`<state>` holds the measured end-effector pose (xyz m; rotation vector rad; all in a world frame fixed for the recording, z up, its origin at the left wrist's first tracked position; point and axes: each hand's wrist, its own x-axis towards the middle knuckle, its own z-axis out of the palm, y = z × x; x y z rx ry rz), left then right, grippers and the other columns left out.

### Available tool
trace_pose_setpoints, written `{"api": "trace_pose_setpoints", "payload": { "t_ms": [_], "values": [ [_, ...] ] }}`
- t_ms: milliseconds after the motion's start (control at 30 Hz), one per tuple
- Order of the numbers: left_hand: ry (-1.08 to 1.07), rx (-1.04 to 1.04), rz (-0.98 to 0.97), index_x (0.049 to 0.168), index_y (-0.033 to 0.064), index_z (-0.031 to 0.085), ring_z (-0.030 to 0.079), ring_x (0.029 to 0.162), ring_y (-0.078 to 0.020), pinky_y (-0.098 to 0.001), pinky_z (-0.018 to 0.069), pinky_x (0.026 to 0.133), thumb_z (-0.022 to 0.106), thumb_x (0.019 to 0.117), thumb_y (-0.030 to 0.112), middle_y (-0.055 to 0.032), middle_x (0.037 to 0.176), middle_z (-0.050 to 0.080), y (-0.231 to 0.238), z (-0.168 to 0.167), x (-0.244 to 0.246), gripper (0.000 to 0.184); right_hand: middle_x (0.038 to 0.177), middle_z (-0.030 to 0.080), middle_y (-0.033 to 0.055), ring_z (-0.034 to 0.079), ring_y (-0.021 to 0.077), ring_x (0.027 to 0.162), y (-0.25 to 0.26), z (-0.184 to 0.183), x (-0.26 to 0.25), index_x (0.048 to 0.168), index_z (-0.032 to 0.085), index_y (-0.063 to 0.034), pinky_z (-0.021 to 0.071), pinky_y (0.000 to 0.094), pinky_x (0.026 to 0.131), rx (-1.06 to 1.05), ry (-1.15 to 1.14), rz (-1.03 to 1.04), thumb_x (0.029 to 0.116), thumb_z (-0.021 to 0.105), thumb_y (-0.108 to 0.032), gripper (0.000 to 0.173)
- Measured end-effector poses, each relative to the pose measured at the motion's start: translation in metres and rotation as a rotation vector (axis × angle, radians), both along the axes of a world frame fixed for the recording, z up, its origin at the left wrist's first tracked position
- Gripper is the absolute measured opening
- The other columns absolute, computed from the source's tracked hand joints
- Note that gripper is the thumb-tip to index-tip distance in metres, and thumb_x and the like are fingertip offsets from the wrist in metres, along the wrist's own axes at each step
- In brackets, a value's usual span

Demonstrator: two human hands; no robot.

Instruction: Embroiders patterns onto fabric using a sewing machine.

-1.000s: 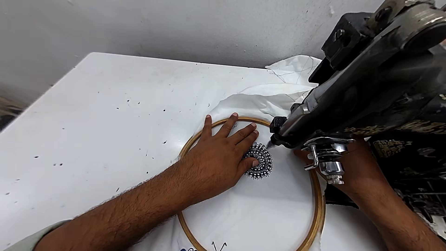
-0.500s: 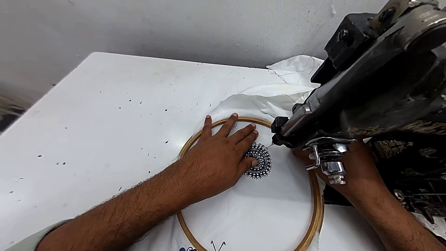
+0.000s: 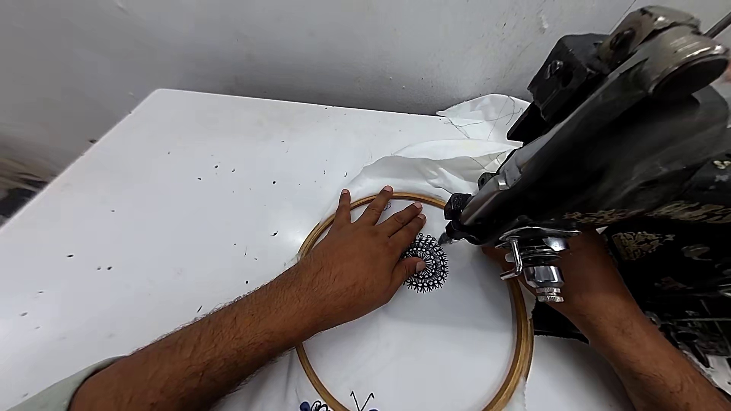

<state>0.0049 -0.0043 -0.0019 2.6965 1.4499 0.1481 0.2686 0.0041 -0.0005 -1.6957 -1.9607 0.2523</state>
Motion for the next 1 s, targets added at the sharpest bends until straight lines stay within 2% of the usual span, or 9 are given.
{"api": "trace_pose_setpoints", "payload": {
  "t_ms": [167, 333, 400, 500, 567, 733, 800, 900, 1000],
  "values": [
    [0.034, -0.031, -0.001, 0.158, 0.0213, 0.042, 0.022, 0.157, -0.0331, -0.0795, 0.0148, 0.114, 0.026, 0.1073, 0.057, 0.0042, 0.166, 0.035, -0.002, 0.003, -0.001, 0.064, 0.076, 0.066, 0.0071, 0.066, 0.0224, 0.07, -0.001, -0.003, -0.001, 0.086, 0.069, -0.0083, 0.0518, 0.049, 0.062, 0.012, 0.01, 0.004, 0.075, 0.083, -0.018, 0.021],
    [0.009, -0.011, 0.0, 0.157, 0.0208, 0.045, 0.024, 0.156, -0.0333, -0.0796, 0.0146, 0.114, 0.027, 0.1073, 0.056, 0.0041, 0.165, 0.037, 0.001, 0.001, 0.0, 0.063, 0.077, 0.065, 0.0114, 0.065, 0.0253, 0.072, 0.0, -0.002, 0.0, 0.086, 0.067, -0.003, 0.0502, 0.0497, 0.063, 0.023, 0.007, 0.007, 0.0753, 0.082, -0.016, 0.023],
    [0.01, -0.012, -0.006, 0.157, 0.0204, 0.044, 0.024, 0.156, -0.0336, -0.0794, 0.0145, 0.114, 0.026, 0.1076, 0.055, 0.004, 0.166, 0.037, 0.0, 0.001, 0.001, 0.063, 0.08, 0.065, 0.0091, 0.065, 0.0233, 0.074, 0.0, 0.001, 0.0, 0.092, 0.067, -0.0055, 0.0512, 0.0489, 0.065, -0.001, -0.001, -0.005, 0.0763, 0.081, -0.019, 0.025],
    [0.016, -0.022, -0.006, 0.157, 0.0212, 0.044, 0.023, 0.157, -0.0332, -0.0797, 0.0145, 0.114, 0.026, 0.1074, 0.056, 0.0044, 0.166, 0.036, -0.002, 0.002, 0.0, 0.063, 0.075, 0.065, 0.0075, 0.065, 0.0225, 0.07, -0.001, 0.0, -0.001, 0.087, 0.068, -0.007, 0.0504, 0.0485, 0.061, 0.021, -0.006, -0.006, 0.0747, 0.08, -0.018, 0.021],
    [0.032, -0.031, 0.0, 0.158, 0.0216, 0.043, 0.022, 0.157, -0.0334, -0.0796, 0.0149, 0.114, 0.026, 0.1073, 0.056, 0.0043, 0.166, 0.035, -0.002, 0.003, -0.001, 0.064, 0.076, 0.066, 0.0089, 0.066, 0.0239, 0.071, -0.003, 0.0, -0.002, 0.088, 0.068, -0.0061, 0.0508, 0.0493, 0.063, 0.014, 0.009, -0.009, 0.0741, 0.082, -0.013, 0.021],
    [0.025, -0.027, 0.011, 0.158, 0.022, 0.043, 0.022, 0.157, -0.0329, -0.0793, 0.0151, 0.114, 0.027, 0.1072, 0.056, 0.005, 0.166, 0.036, 0.0, 0.003, -0.001, 0.063, 0.081, 0.066, 0.0108, 0.066, 0.0236, 0.076, -0.001, -0.004, 0.0, 0.092, 0.068, -0.0039, 0.0521, 0.0489, 0.068, 0.024, 0.025, 0.014, 0.0752, 0.082, -0.014, 0.024],
    [0.02, -0.028, 0.012, 0.158, 0.0217, 0.043, 0.022, 0.157, -0.033, -0.0794, 0.0143, 0.114, 0.027, 0.1072, 0.056, 0.0048, 0.166, 0.036, 0.0, 0.002, -0.001, 0.064, 0.078, 0.065, 0.01, 0.064, 0.0226, 0.072, 0.0, -0.001, 0.0, 0.088, 0.067, -0.0035, 0.0508, 0.0474, 0.065, 0.004, 0.011, 0.025, 0.0752, 0.081, -0.011, 0.02],
    [0.026, -0.036, 0.01, 0.159, 0.0214, 0.042, 0.022, 0.157, -0.0331, -0.079, 0.0143, 0.114, 0.027, 0.1074, 0.056, 0.0042, 0.167, 0.035, 0.0, 0.004, -0.001, 0.064, 0.073, 0.062, 0.0072, 0.061, 0.021, 0.068, 0.001, 0.016, 0.002, 0.085, 0.066, -0.0057, 0.0497, 0.0459, 0.062, -0.157, -0.026, -0.013, 0.0781, 0.086, -0.005, 0.021],
    [0.032, -0.028, 0.006, 0.158, 0.0218, 0.043, 0.023, 0.157, -0.0334, -0.0791, 0.0157, 0.114, 0.026, 0.1073, 0.057, 0.0045, 0.166, 0.035, 0.001, 0.003, -0.001, 0.064, 0.067, 0.061, 0.0031, 0.06, 0.0192, 0.063, 0.003, 0.019, 0.004, 0.077, 0.066, -0.0124, 0.0481, 0.0448, 0.058, -0.234, -0.068, -0.039, 0.0791, 0.088, -0.013, 0.022]
  ]
}}
